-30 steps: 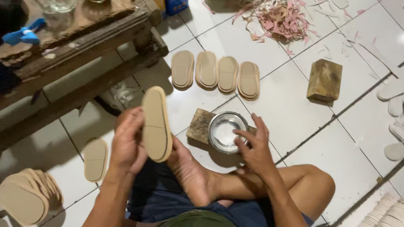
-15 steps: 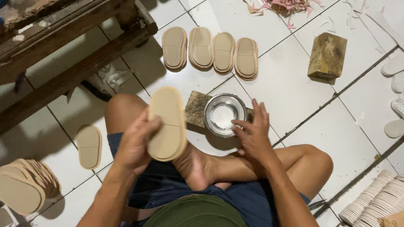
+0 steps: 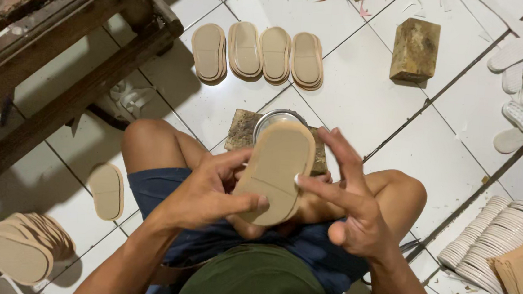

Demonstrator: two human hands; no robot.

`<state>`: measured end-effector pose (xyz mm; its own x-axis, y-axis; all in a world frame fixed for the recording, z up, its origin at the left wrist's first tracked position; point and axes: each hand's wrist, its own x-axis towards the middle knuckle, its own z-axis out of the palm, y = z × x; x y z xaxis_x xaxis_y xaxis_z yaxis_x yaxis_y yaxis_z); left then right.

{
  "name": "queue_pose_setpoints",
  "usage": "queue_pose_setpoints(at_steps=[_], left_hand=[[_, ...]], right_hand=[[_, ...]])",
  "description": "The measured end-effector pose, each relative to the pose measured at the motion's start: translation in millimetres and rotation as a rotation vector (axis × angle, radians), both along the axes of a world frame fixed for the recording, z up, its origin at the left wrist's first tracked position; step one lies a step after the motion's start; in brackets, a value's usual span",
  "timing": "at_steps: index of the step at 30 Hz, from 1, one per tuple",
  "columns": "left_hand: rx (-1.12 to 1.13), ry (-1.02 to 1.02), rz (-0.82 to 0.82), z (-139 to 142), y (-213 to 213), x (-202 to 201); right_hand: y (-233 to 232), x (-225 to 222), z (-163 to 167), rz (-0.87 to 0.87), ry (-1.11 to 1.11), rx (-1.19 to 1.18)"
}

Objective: The person sits on the floor of a slipper workshop and applies white glue from a metal bowl onto the edge of foam slipper insoles, pressing the insole into a rubber sole and smoothing the edge by hand, then sets the finished slipper aside and picks up the next insole.

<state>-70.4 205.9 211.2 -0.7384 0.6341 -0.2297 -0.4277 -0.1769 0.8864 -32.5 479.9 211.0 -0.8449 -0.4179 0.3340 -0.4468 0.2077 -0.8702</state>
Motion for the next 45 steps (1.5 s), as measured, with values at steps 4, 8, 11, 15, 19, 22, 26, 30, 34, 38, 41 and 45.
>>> queue_pose_setpoints(at_steps=[4, 8, 11, 15, 19, 22, 26, 30, 34, 38, 41, 45], left_hand=[[-0.020, 0.022, -0.092, 0, 0, 6], [0.024, -0.012, -0.014, -3, -1, 3], [0.049, -0.038, 0.105, -4, -2, -2], [0.143, -0.038, 0.190, -5, 6, -2], [0.242, -0.117, 0.310, -8, 21, -1], [0.294, -0.124, 0.386, -10, 27, -1], [0.312, -0.131, 0.447, -16, 37, 1], [0.298, -0.124, 0.534, -25, 44, 3], [0.243, 0.005, 0.593, -33, 39, 0], [-0.270, 0.366, 0.349, -38, -17, -7], [-0.218, 0.243, 0.541, -48, -41, -4], [-0.060, 0.186, 0.864, -56, -62, -4]], right_hand=[[3, -4, -2, -0.053, -0.057, -0.089], [1, 3, -9, 0.014, -0.043, 0.008], [-7, 16, -14, 0.060, -0.017, 0.080], [-11, 26, -20, -0.030, 0.039, 0.114], [-19, 30, -28, -0.128, 0.139, 0.131], [-26, 34, -33, -0.172, 0.145, 0.158], [-35, 35, -36, -0.356, 0.146, 0.186], [-57, 37, -42, -0.319, 0.232, 0.186], [-58, 43, -57, -0.210, -0.077, -0.104], [-26, -1, -106, -0.354, -0.146, 0.246], [-15, -39, -152, -0.300, -0.002, 0.667], [-14, -57, -187, -0.268, 0.083, 0.815]])
